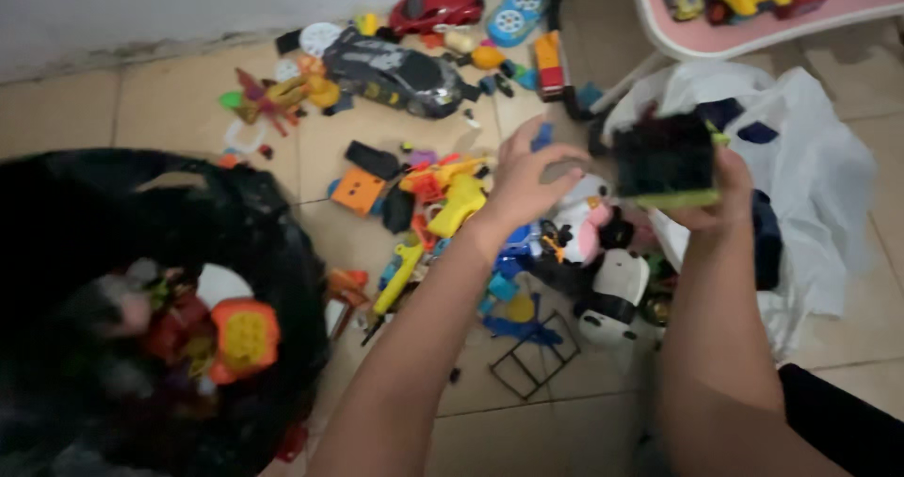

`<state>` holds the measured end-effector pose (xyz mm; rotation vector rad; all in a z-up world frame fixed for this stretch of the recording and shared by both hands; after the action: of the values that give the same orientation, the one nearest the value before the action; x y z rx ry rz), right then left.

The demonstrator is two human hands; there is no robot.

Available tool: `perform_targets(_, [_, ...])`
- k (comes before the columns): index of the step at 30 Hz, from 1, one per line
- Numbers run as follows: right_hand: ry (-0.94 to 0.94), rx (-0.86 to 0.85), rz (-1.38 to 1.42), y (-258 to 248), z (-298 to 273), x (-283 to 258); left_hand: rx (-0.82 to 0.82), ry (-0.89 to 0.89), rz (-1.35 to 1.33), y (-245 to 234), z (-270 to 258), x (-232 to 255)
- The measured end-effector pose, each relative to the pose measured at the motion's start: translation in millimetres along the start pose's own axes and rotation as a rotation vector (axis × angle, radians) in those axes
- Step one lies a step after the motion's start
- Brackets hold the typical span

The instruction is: The person sorts a large pile of toys on the floor, picking up items one by one and placing them into a black trash bag or a white plastic bag. The person handles various toys including cars, figures, and plastic parts.

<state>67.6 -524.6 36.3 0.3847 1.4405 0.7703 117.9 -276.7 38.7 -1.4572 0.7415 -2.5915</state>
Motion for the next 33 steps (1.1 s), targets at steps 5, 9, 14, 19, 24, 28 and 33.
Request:
perform_targets(5, [-0.107,-0.030,0.041,-53.5,-46.9,-40.3,-0.167,0.088,-0.012,64.8,39.2,43.5])
perform_targets(9, [0.422,0.593,-0.514,-109.2,-38.1,-32.6,-0.139,-0.078,0.131,78.6,51.0,35.4])
perform_targets(14, [0.312,0.908,-0.694,-102.1,-12.4,-52.6,-0.133,-0.049,0.047,73.0,82.0,41.0])
perform_targets(19, [-0.068,1.150,-1.390,-128.0,-15.8,-106.9,-0.173,-0.065,0.152,72.2,94.9,70.9])
perform_targets(24, [0.342,0.945,-1.826,-87.6,0.0,-97.3,-0.148,-0.061,0.137,68.3,90.7,64.4])
perform_targets(28, [0.600,0.679,-1.676,-6.0,22.7,-75.8,-0.138,0.026,0.096,55.6,78.0,52.6])
perform_targets(33, [0.760,0.251,-1.483,68.9,59.7,-15.9,-0.055,0.122,0.017,-10.5,51.9,22.5])
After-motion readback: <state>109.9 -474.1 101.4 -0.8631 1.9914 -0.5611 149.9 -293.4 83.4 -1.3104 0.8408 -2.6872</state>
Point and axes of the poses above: each hand's wrist, its own z-axis towards the middle knuckle, its own y-axis out of the palm, x = y × z, the point moved 5 cm from there along z, towards the middle knuckle, and after that the axes turned 6 degrees about -z, right-handed, at the moved point
